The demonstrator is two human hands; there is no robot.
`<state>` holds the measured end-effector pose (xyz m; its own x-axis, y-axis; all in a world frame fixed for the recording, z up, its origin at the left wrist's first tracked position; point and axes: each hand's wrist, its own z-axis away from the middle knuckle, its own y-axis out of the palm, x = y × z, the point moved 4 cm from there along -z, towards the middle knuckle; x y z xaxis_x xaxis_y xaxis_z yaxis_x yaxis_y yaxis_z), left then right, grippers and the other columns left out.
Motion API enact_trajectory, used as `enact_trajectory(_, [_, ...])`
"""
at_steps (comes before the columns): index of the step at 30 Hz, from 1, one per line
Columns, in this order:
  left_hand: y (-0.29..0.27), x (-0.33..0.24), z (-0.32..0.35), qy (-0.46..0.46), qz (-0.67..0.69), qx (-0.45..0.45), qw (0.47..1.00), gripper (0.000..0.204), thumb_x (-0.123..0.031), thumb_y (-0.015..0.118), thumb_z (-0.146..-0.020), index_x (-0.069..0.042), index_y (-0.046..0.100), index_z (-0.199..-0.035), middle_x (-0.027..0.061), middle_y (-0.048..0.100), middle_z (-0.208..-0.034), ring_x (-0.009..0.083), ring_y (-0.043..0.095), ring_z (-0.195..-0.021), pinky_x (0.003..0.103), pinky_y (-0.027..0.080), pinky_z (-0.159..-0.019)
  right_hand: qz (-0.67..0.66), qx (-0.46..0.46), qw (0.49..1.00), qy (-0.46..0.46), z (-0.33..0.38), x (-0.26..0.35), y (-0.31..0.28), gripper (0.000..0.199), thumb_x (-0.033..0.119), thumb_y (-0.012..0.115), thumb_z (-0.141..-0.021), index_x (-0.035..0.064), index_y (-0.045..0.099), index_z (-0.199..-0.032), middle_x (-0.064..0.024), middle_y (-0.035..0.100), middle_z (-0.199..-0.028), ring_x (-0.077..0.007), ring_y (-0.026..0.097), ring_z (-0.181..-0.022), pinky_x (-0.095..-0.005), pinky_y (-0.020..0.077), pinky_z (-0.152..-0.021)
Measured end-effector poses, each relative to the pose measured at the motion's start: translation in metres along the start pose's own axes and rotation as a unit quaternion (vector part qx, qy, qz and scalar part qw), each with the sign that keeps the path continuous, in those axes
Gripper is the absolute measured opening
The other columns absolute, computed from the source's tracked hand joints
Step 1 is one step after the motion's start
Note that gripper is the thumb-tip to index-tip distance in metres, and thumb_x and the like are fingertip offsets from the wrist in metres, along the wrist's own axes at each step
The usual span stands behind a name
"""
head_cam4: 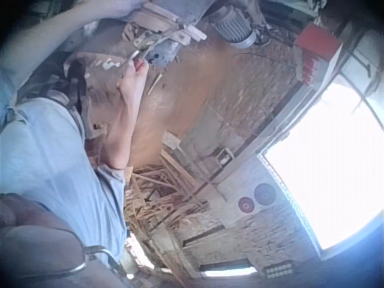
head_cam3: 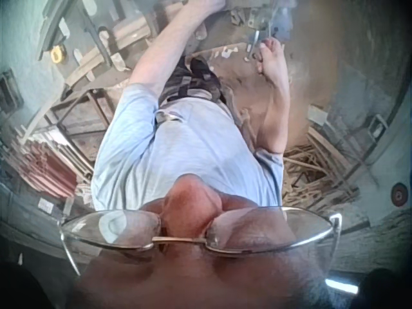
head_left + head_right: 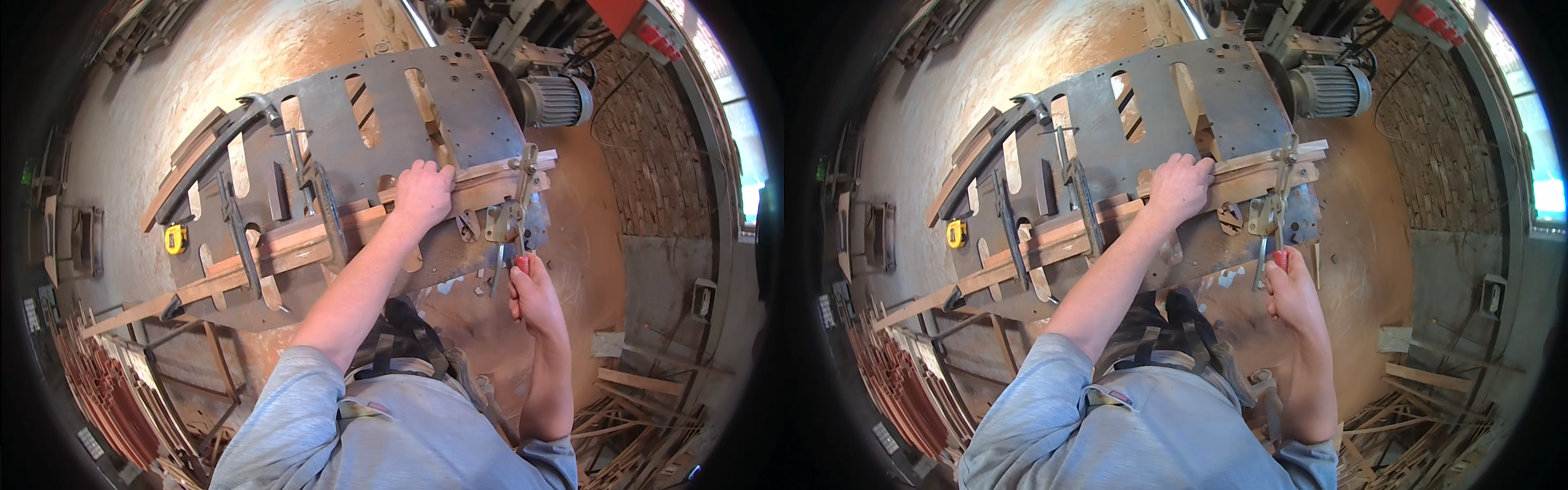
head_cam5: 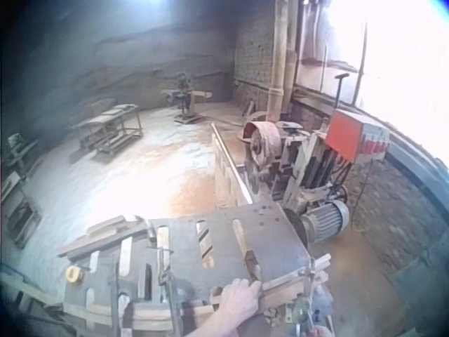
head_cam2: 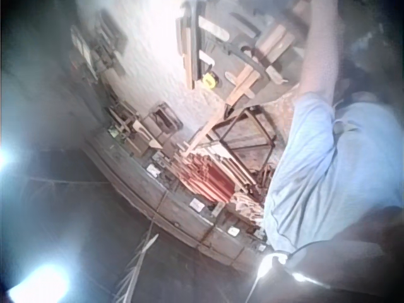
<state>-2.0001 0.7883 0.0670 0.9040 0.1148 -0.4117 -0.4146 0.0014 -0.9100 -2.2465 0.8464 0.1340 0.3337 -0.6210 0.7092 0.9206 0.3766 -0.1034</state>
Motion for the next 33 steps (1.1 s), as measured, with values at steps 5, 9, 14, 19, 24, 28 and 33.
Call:
enact_trajectory(5, [0.0, 0.016, 0.005, 0.0, 0.024, -0.021, 1.0, 0.019, -0.02, 0.057, -0.092, -0.01, 0.068, -0.104, 0.0149, 0.064, -0.093, 0.0339, 0.061, -0.095, 0.046, 0.052, -0.08, -0.007, -0.001, 1.0, 0.009, 0.0, 0.003, 0.005, 0.029, 0.016, 0.051, -0.099, 0.0029, 0.043, -0.123, -0.0007, 0.048, -0.07, -0.0084, 0.041, -0.04, -0.025, 0.0334, -0.034])
enact_trajectory(9, [0.002, 0.017, 0.005, -0.002, 0.039, 0.001, 0.999, 0.021, -0.018, 0.055, -0.09, -0.01, 0.07, -0.102, 0.0149, 0.064, -0.094, 0.0342, 0.06, -0.098, 0.047, 0.051, -0.084, -0.01, -0.008, 1.0, 0.005, 0.002, 0.001, 0.002, 0.033, 0.016, 0.051, -0.099, 0.0023, 0.042, -0.127, -0.0011, 0.048, -0.071, -0.0085, 0.041, -0.041, -0.0251, 0.0341, -0.036])
enact_trajectory(14, [0.004, 0.022, -0.002, -0.034, 0.046, 0.026, 0.998, 0.021, -0.02, 0.054, -0.091, -0.012, 0.072, -0.099, 0.0156, 0.065, -0.099, 0.0345, 0.06, -0.102, 0.046, 0.051, -0.088, 0.039, -0.016, 0.999, -0.002, 0.0, 0.004, 0.0, 0.038, 0.019, 0.052, -0.1, 0.0022, 0.041, -0.132, -0.0011, 0.048, -0.073, -0.0079, 0.043, -0.044, -0.0254, 0.0358, -0.038])
enact_trajectory(19, [0.006, 0.017, -0.008, -0.034, 0.019, 0.027, 0.999, 0.025, -0.024, 0.055, -0.092, -0.01, 0.072, -0.103, 0.0157, 0.066, -0.099, 0.0339, 0.061, -0.103, 0.047, 0.051, -0.088, 0.06, -0.02, 0.998, 0.006, 0.002, 0.008, 0.001, 0.053, 0.023, 0.055, -0.099, -0.0005, 0.036, -0.142, -0.0029, 0.052, -0.078, -0.0079, 0.044, -0.049, -0.0258, 0.0401, -0.043])
enact_trajectory(24, [-0.02, -0.017, 0.008, -0.012, -0.005, 0.055, 0.998, 0.052, -0.039, 0.067, -0.086, -0.007, 0.061, -0.126, 0.0168, 0.064, -0.104, 0.034, 0.06, -0.106, 0.046, 0.049, -0.091, 0.286, -0.15, 0.94, -0.112, -0.003, -0.013, -0.004, 0.048, 0.02, 0.057, -0.096, -0.0034, 0.047, -0.137, -0.0235, 0.068, -0.096, -0.0413, 0.066, -0.082, -0.0476, 0.0522, -0.073])
enact_trajectory(28, [-0.008, -0.019, 0.025, 0.028, -0.069, 0.032, 0.997, 0.082, -0.044, 0.078, -0.075, -0.007, 0.047, -0.141, 0.0165, 0.061, -0.112, 0.0327, 0.055, -0.112, 0.044, 0.046, -0.093, 0.279, -0.193, 0.931, -0.133, -0.014, -0.02, 0.01, 0.033, 0.02, 0.06, -0.095, -0.0047, 0.057, -0.117, -0.0258, 0.067, -0.099, -0.0442, 0.064, -0.096, -0.0497, 0.0491, -0.082])
enact_trajectory(33, [-0.005, -0.013, 0.023, 0.034, -0.063, 0.025, 0.997, 0.087, -0.042, 0.081, -0.073, -0.005, 0.045, -0.143, 0.0153, 0.059, -0.111, 0.0316, 0.054, -0.11, 0.043, 0.045, -0.093, 0.234, -0.219, 0.909, -0.268, -0.028, -0.035, 0.012, 0.023, 0.021, 0.062, -0.094, -0.0015, 0.059, -0.099, -0.0197, 0.061, -0.087, -0.041, 0.057, -0.074, -0.0452, 0.0476, -0.072])
